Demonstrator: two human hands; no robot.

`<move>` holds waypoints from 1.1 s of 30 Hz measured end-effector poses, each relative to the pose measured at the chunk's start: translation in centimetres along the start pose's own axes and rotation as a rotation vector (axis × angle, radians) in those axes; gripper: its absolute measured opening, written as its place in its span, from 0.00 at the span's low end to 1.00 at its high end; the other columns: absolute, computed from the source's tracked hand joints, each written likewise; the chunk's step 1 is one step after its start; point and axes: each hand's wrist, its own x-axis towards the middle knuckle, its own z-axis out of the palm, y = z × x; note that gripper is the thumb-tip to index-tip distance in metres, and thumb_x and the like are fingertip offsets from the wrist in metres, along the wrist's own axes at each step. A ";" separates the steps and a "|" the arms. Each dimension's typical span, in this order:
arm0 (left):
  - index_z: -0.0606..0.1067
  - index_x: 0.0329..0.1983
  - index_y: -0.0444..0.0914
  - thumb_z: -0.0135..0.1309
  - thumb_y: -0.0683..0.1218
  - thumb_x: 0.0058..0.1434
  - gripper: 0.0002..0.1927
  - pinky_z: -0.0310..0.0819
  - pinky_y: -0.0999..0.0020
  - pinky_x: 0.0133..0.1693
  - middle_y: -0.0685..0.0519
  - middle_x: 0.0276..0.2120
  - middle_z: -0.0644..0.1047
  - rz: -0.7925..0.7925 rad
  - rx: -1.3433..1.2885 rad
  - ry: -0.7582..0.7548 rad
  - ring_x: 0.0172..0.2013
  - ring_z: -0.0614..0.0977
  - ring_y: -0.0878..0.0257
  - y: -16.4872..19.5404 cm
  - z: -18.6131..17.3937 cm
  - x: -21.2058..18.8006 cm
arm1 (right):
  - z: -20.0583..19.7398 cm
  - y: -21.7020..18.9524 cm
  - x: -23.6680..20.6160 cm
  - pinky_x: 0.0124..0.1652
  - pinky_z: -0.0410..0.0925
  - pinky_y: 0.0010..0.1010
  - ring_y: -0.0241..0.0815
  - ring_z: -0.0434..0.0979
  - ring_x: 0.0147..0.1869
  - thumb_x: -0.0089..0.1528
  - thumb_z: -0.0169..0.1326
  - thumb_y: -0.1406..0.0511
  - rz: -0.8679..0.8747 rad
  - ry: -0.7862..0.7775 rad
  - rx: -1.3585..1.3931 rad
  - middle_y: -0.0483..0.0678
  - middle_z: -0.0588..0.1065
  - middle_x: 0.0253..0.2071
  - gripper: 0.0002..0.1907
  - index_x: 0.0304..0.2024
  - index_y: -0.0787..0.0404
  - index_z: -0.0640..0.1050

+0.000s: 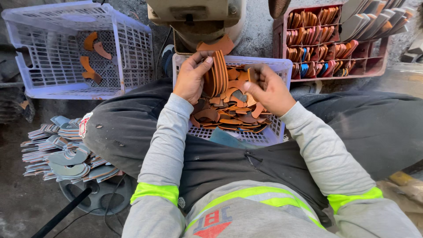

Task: The person sits on the floor and sorts orange sandpaper pieces from a white basket, placing them into a red crate. The person handles the pieces by hand, picking them up and arranging them in the crate.

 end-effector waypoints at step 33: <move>0.72 0.57 0.31 0.51 0.42 0.71 0.14 0.76 0.63 0.55 0.49 0.48 0.78 -0.151 -0.164 -0.006 0.49 0.80 0.61 -4.5 1.7 0.6 | 1.2 -1.9 0.4 0.58 0.73 0.29 0.35 0.78 0.57 0.68 0.53 0.70 0.029 -0.020 0.157 0.49 0.76 0.54 0.22 0.65 0.69 0.69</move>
